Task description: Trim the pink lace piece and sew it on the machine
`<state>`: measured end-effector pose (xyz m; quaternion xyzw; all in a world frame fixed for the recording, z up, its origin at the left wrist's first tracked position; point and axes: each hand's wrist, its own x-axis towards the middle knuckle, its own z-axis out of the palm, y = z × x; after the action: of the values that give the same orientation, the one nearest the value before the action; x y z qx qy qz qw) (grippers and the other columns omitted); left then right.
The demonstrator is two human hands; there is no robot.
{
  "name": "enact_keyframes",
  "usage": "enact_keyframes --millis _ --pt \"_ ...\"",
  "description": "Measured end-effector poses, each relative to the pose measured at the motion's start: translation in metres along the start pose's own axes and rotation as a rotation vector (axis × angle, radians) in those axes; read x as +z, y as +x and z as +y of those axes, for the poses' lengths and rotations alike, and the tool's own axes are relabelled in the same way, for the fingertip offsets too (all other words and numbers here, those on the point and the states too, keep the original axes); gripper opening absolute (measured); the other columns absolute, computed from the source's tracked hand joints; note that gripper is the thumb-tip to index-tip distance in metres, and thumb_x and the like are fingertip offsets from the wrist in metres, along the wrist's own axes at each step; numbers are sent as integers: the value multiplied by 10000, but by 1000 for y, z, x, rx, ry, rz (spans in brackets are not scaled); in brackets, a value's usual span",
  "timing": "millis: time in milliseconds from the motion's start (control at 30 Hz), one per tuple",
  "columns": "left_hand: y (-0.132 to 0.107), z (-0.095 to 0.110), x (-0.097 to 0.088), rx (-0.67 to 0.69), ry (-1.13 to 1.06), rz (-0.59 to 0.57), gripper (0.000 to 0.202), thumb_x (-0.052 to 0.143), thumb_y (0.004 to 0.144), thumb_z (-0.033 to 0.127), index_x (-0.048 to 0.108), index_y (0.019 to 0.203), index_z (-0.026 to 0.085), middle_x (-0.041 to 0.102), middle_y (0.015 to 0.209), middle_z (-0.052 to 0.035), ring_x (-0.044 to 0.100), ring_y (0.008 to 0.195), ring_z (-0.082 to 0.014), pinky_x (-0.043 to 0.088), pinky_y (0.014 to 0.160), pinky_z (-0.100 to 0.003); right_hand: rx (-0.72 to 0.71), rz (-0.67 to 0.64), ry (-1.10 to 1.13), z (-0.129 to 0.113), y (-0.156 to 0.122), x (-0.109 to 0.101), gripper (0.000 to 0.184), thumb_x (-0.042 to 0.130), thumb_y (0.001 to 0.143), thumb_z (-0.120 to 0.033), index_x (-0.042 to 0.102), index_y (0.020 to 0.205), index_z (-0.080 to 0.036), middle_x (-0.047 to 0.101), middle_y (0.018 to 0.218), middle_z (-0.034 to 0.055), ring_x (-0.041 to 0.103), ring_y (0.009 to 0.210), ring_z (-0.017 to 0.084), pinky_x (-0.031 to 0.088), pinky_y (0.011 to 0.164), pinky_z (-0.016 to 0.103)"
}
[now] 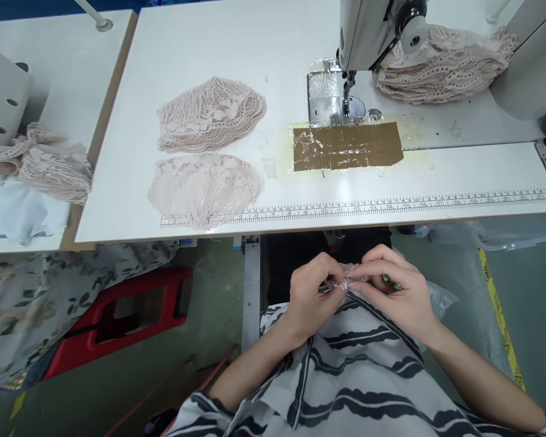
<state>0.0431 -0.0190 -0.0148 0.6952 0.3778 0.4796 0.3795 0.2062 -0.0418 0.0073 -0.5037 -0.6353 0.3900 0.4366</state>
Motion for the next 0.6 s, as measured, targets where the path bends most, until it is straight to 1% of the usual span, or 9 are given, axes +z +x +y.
enact_keyframes --millis 100,167,267,300,333,400,467,533,600 --pt "-1 -1 1 0 -7 -8 191 634 796 68 495 724 178 576 691 21 507 600 -79 386 522 -196 -30 -13 -8 -1 0 0 167 652 835 -155 705 939 -275 553 811 4 471 571 88 408 477 246" --pt "-1 -2 1 -11 -25 -1 196 630 793 60 491 722 177 573 696 19 512 610 -81 385 526 -199 -54 -40 31 -3 0 -1 180 635 842 -130 702 936 -267 565 810 6 489 586 90 405 469 237" --pt "-2 -4 0 -32 -48 23 191 614 791 42 492 733 176 566 705 16 537 638 -90 395 539 -203 -98 -176 170 -8 -3 -3 129 633 845 -133 686 886 -243 562 766 4 496 572 89 388 437 224" --pt "-2 -4 -1 -38 -51 32 193 613 788 36 491 735 176 562 705 17 543 643 -92 399 543 -205 -104 -205 205 -9 -4 -3 117 634 843 -130 676 869 -237 556 755 1 489 561 87 378 425 221" --pt "-2 -4 -1 -44 -51 40 197 617 783 33 490 735 176 559 704 18 543 644 -92 401 547 -206 -109 -204 209 -9 -5 -4 121 635 839 -120 665 864 -235 550 756 0 477 549 82 373 418 220" --pt "-2 -4 -2 -52 -42 52 206 628 779 35 486 732 177 555 702 21 532 638 -89 400 551 -208 -141 -114 94 -8 -7 -5 179 650 817 -99 652 926 -241 549 794 7 469 550 84 392 434 230" --pt "-1 -4 -2 -54 -39 59 210 637 784 47 483 728 178 547 694 27 510 622 -84 394 548 -208 -207 -8 -131 -5 -8 -3 301 673 794 -94 633 1048 -252 555 853 28 505 603 104 434 478 246" --pt "-1 -3 -2 -56 -40 65 203 643 791 62 488 732 179 537 687 32 502 615 -80 395 548 -205 -292 36 -342 -2 -8 1 396 678 792 -98 604 1147 -257 562 888 47 550 673 131 466 517 256" --pt "0 -1 -2 -52 -18 76 176 642 794 67 513 758 181 541 694 34 505 618 -79 401 552 -202 -374 66 -457 1 -7 5 408 658 801 -72 599 1168 -241 574 878 49 567 690 135 471 529 254"
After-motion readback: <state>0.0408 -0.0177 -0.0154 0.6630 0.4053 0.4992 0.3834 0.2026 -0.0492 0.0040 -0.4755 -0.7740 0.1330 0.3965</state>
